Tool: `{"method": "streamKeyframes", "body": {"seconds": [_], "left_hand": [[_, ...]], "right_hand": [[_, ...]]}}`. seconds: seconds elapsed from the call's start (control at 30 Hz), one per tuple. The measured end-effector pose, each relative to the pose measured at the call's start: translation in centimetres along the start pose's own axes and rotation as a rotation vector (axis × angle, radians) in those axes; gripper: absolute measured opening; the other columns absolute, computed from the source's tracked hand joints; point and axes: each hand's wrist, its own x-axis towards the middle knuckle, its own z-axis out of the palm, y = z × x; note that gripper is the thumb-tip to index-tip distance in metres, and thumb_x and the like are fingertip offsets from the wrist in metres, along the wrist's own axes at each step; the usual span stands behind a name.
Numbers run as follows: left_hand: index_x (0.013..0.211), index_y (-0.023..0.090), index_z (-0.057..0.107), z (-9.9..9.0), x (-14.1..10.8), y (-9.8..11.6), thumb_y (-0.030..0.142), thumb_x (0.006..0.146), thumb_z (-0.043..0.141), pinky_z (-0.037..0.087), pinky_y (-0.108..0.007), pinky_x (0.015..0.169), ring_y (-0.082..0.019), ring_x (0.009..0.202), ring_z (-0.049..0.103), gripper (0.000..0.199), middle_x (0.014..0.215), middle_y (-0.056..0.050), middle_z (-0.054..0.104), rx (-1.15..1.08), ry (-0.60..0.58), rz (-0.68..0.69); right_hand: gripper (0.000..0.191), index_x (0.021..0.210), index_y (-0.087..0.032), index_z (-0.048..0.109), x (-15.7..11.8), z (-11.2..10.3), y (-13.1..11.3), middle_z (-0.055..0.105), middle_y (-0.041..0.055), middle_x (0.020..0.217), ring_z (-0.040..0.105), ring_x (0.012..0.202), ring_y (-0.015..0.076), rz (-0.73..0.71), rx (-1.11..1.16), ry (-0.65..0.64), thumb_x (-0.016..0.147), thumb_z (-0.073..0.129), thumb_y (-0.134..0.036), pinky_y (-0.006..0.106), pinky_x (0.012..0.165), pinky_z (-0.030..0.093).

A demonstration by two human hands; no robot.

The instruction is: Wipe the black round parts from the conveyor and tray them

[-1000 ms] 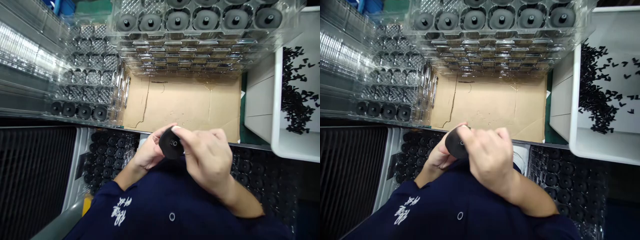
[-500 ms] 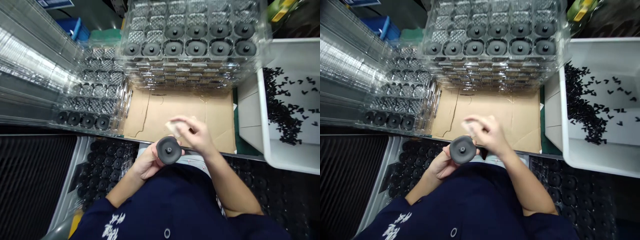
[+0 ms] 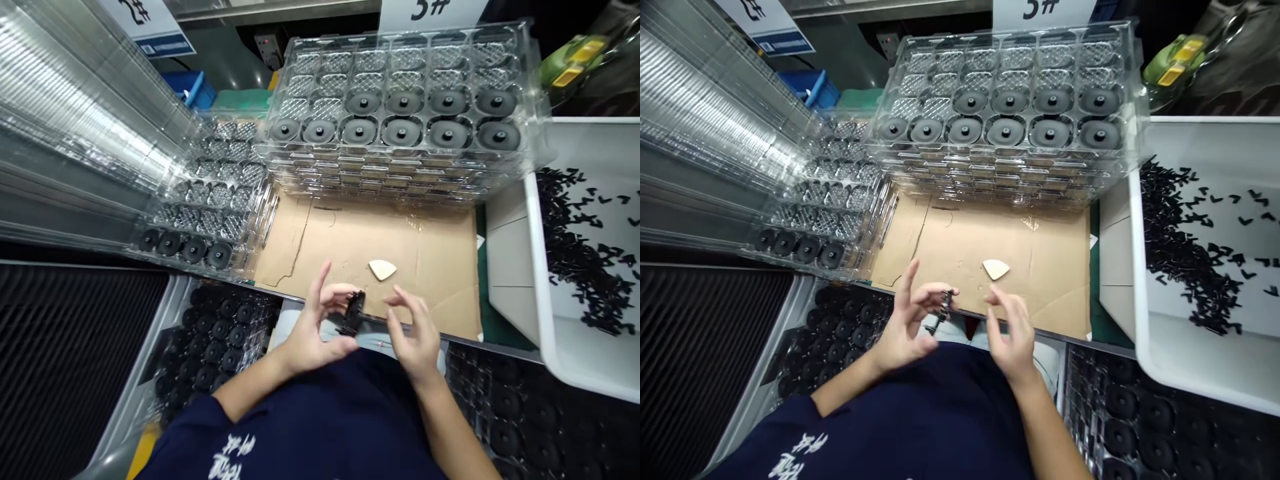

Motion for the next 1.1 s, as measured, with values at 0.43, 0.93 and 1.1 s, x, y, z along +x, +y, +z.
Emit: {"method": "streamKeyframes", "body": {"seconds": [0.43, 0.93, 1.1], "left_hand": [[0.085, 0.019, 0.075, 2.2, 3.1, 0.2, 0.04, 0.073, 0.074, 0.053, -0.032, 0.077, -0.022, 0.079, 0.067, 0.024, 0.089, -0.009, 0.074, 0.35, 0.002, -0.25], [0.084, 0.021, 0.073, -6.7, 24.2, 16.2, 0.045, 0.085, 0.06, 0.033, -0.036, 0.106, -0.016, 0.106, 0.055, 0.027, 0.108, 0.003, 0.071, 1.462, 0.293, 0.408], [0.09, 0.011, 0.068, -9.9, 33.5, 14.2, 0.03, 0.086, 0.056, 0.032, -0.034, 0.106, -0.017, 0.112, 0.052, 0.023, 0.121, -0.003, 0.066, 1.429, 0.344, 0.231]], "right_hand": [[0.021, 0.105, -0.019, 0.069, 0.8, -2.8, 0.2, 0.07, 0.0039, 0.077, 0.056, 0.07, 0.0135, -0.172, 0.11, 0.012, 0.094, 0.052, -0.024, 0.031, 0.069, 0.041], [0.028, 0.082, -0.015, 0.074, 0.3, 0.0, 10.9, 0.074, 0.0079, 0.077, 0.068, 0.066, 0.0168, 0.132, -0.332, 0.07, 0.094, 0.05, -0.025, 0.027, 0.064, 0.047], [0.027, 0.083, -0.016, 0.074, -0.1, 0.1, 10.8, 0.074, 0.0074, 0.078, 0.069, 0.066, 0.0166, 0.089, -0.354, 0.11, 0.094, 0.05, -0.022, 0.027, 0.066, 0.051]]}}
